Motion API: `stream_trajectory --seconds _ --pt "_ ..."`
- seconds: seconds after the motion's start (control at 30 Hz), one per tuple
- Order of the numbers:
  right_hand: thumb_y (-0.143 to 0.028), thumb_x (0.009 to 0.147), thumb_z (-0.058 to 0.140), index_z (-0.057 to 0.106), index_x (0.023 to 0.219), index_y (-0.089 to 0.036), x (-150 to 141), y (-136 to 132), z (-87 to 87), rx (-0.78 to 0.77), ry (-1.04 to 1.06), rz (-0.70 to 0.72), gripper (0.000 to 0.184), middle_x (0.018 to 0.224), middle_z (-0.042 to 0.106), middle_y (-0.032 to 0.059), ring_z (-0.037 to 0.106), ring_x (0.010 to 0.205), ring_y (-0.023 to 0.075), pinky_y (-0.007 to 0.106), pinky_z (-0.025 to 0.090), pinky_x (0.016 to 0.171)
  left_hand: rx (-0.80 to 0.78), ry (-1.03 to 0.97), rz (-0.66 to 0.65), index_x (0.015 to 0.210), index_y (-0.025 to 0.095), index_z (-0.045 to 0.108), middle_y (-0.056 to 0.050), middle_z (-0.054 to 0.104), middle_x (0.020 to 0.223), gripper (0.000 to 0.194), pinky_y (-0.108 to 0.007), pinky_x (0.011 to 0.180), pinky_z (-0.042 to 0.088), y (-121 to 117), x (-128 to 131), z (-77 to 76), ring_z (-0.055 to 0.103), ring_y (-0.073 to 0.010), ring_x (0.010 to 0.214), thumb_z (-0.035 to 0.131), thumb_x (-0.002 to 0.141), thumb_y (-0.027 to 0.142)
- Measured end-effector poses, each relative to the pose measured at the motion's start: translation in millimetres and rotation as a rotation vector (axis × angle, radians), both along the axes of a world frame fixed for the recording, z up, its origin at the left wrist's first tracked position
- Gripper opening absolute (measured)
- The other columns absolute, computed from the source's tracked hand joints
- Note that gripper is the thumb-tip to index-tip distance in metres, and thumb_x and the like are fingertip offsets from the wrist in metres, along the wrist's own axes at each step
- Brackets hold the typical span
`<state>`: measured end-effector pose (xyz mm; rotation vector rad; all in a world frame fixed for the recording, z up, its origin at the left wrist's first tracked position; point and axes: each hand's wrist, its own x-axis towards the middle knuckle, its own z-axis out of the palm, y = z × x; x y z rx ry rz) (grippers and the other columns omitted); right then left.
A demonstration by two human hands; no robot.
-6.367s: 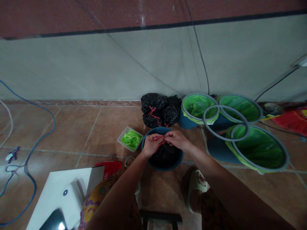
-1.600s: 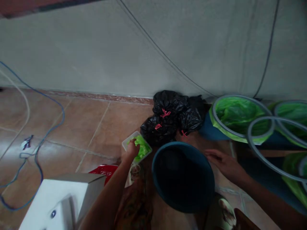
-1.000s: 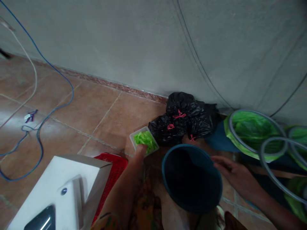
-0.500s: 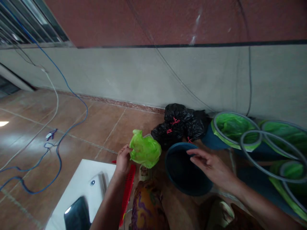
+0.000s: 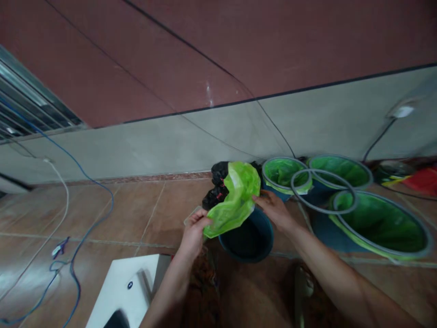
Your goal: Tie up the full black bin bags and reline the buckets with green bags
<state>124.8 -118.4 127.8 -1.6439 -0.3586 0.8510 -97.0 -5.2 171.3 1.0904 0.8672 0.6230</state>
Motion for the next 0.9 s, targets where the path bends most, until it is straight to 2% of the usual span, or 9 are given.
stream_trajectory --seconds 0.13,0.3,0.4,0.5,0.57,0.63,0.73,0.8,0.9 --pt "-0.037 0.076 0.074 0.063 0.105 -0.019 18.9 -10.6 -13.2 -0.063 0.132 -0.104 0.035 0.089 0.075 0.0063 0.072 0.082 0.0220 0.031 0.055 0.066 -0.014 0.032 -0.142 0.059 0.018 0.051 0.005 0.052 0.056 0.029 -0.020 0.052 0.034 -12.0 36.8 -12.3 0.046 -0.0076 0.051 0.078 0.055 0.024" --pt "-0.023 0.077 0.070 0.061 0.082 -0.020 19.6 -12.4 -34.8 -0.035 0.385 -0.081 0.011 0.070 0.069 -0.0006 0.066 0.064 0.0142 0.025 0.052 0.060 -0.015 -0.010 -0.200 0.058 0.019 0.040 0.008 0.043 0.054 0.045 -0.018 0.051 0.031 -19.6 72.6 -26.4 0.040 -0.0052 0.050 0.084 0.055 0.028" --pt "-0.022 0.080 0.066 0.061 0.078 -0.018 16.0 -11.7 -45.0 -0.058 0.458 -0.047 0.006 0.068 0.068 0.0000 0.064 0.061 0.0134 0.025 0.052 0.060 -0.051 -0.033 -0.203 0.059 0.019 0.038 0.008 0.044 0.054 0.048 -0.018 0.052 0.032 -16.3 80.9 -32.3 0.042 -0.0053 0.050 0.084 0.056 0.029" --pt "-0.027 0.082 0.068 0.065 0.088 -0.019 1.8 -10.8 -51.5 -0.102 0.502 -0.031 0.011 0.076 0.072 0.0015 0.067 0.066 0.0159 0.028 0.054 0.059 -0.106 -0.059 -0.177 0.060 0.019 0.037 0.008 0.047 0.055 0.049 -0.018 0.053 0.036 -9.3 84.0 -34.3 0.046 -0.0060 0.051 0.085 0.055 0.028" --pt "-0.029 0.082 0.069 0.066 0.091 -0.019 -9.3 -8.5 -53.3 -0.129 0.559 -0.039 0.014 0.077 0.073 0.0016 0.068 0.066 0.0167 0.028 0.054 0.057 -0.136 -0.077 -0.173 0.061 0.020 0.037 0.008 0.050 0.057 0.049 -0.019 0.055 0.039 -4.4 85.8 -35.7 0.048 -0.0069 0.052 0.085 0.054 0.029" --pt "-0.023 0.080 0.070 0.065 0.084 -0.018 -12.2 -5.2 -51.5 -0.137 0.562 -0.077 0.008 0.070 0.071 0.0004 0.066 0.060 0.0153 0.025 0.052 0.052 -0.126 -0.074 -0.152 0.062 0.020 0.038 0.008 0.050 0.057 0.047 -0.020 0.055 0.040 1.7 86.7 -39.7 0.049 -0.0075 0.052 0.083 0.054 0.029" --pt "-0.013 0.073 0.071 0.059 0.072 -0.020 10.3 -1.9 -40.5 -0.032 0.419 -0.275 0.014 0.058 0.064 -0.0033 0.059 0.049 0.0113 0.020 0.047 0.044 0.014 0.008 0.032 0.061 0.020 0.040 0.008 0.047 0.056 0.039 -0.019 0.053 0.039 17.6 82.4 -51.1 0.047 -0.0069 0.051 0.078 0.055 0.027" --pt "-0.013 0.068 0.073 0.052 0.067 -0.022 37.8 -3.8 -30.7 0.086 0.295 -0.526 0.023 0.052 0.058 -0.0067 0.052 0.042 0.0082 0.018 0.045 0.040 0.123 0.109 0.242 0.063 0.020 0.044 0.008 0.047 0.058 0.030 -0.019 0.052 0.039 32.7 75.0 -59.2 0.047 -0.0068 0.051 0.072 0.055 0.023" --pt "-0.013 0.062 0.072 0.049 0.064 -0.021 73.3 -13.0 -21.3 0.210 0.118 -0.716 0.025 0.044 0.051 -0.0095 0.045 0.036 0.0067 0.017 0.043 0.035 0.128 0.250 0.486 0.070 0.020 0.048 0.009 0.049 0.062 0.024 -0.021 0.050 0.039 54.6 60.9 -66.8 0.048 -0.0080 0.050 0.063 0.053 0.015"
